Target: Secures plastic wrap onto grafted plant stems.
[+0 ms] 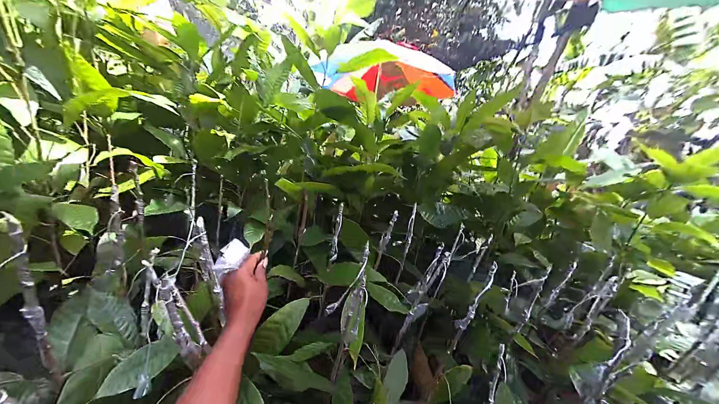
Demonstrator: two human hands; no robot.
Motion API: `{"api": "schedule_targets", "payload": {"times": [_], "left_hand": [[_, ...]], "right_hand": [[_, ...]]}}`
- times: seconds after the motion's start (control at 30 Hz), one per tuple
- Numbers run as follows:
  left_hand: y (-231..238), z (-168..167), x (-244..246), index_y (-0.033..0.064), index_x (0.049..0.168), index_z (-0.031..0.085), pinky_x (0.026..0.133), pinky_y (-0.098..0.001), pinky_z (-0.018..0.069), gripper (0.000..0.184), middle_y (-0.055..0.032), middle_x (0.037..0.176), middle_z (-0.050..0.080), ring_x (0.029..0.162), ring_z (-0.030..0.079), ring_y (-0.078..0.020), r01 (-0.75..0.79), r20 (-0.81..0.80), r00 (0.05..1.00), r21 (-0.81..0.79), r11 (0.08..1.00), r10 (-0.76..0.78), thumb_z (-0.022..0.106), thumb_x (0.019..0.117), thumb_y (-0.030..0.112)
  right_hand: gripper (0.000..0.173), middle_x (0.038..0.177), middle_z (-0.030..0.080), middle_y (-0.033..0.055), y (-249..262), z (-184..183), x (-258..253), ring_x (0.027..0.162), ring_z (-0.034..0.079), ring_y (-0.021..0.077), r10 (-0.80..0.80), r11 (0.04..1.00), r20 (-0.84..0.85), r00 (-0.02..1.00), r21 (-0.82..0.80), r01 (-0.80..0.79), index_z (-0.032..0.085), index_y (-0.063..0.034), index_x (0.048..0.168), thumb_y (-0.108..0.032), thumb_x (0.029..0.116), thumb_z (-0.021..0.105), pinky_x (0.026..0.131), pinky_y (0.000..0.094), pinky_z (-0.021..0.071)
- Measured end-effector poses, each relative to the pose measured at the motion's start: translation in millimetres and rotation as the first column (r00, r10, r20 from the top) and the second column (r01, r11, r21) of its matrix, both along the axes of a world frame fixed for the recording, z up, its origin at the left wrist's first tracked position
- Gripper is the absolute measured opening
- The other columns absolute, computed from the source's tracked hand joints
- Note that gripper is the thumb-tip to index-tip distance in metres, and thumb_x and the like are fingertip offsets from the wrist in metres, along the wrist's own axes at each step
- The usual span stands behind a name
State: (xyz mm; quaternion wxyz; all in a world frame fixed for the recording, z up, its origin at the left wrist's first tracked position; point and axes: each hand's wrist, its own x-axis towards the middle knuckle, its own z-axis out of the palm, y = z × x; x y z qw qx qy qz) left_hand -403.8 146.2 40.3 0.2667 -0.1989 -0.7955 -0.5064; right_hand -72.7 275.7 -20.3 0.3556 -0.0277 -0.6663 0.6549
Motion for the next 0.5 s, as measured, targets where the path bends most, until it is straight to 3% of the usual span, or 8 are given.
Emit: {"api": "schedule_targets", "payload": {"times": [0.17, 0.27, 0.43, 0.5], "left_hand": [[-20.8, -5.0, 7.7, 0.0019, 0.125, 0.070, 0.100, -0.0566, 0.0511, 0.031, -0.0200, 0.114, 0.073, 0.108, 0.070, -0.0358, 0.144, 0.017, 0.989, -0.046, 0.988, -0.144, 0.053, 0.1060, 0.019], [-31.5, -11.5, 7.7, 0.0009, 0.122, 0.071, 0.096, -0.0538, 0.0538, 0.029, -0.0185, 0.109, 0.074, 0.101, 0.072, -0.0328, 0.208, -0.018, 0.978, -0.011, 0.978, -0.208, 0.054, 0.1047, 0.017], [-48.0, -20.8, -5.6, 0.0048, 0.119, 0.072, 0.082, -0.0393, 0.0593, 0.027, -0.0072, 0.095, 0.075, 0.081, 0.072, -0.0166, 0.328, 0.035, 0.943, 0.091, 0.940, -0.332, 0.058, 0.1043, 0.023], [-52.5, -19.1, -8.4, 0.0044, 0.121, 0.070, 0.083, -0.0353, 0.0599, 0.025, -0.0067, 0.100, 0.075, 0.083, 0.072, -0.0139, 0.453, 0.131, 0.870, 0.172, 0.875, -0.476, 0.061, 0.1028, 0.019]], "right_hand": [[0.020, 0.092, 0.073, 0.0095, -7.8, 62.6, -79.9, 0.078, 0.072, 0.0174, 0.098, 0.995, 0.011, 0.995, 0.015, -0.099, 0.066, 0.0029, 0.118, -0.001, 0.1004, 0.056, 0.074, 0.0338, 0.0635], [0.025, 0.098, 0.072, 0.0118, -16.4, 96.6, -144.7, 0.083, 0.072, 0.0185, 0.166, 0.977, 0.128, 0.978, 0.117, -0.181, 0.062, 0.0046, 0.124, -0.006, 0.1026, 0.057, 0.077, 0.0343, 0.0626], [0.025, 0.101, 0.071, 0.0104, -15.9, 121.5, -237.4, 0.082, 0.071, 0.0149, 0.014, 0.854, 0.378, 0.926, 0.477, -0.208, 0.065, 0.0010, 0.124, -0.013, 0.1050, 0.056, 0.076, 0.0322, 0.0604], [0.026, 0.105, 0.071, 0.0114, -16.0, 128.4, -257.7, 0.085, 0.072, 0.0160, -0.067, 0.791, 0.452, 0.889, 0.568, -0.229, 0.065, -0.0002, 0.125, -0.015, 0.1053, 0.055, 0.080, 0.0340, 0.0606]]}}
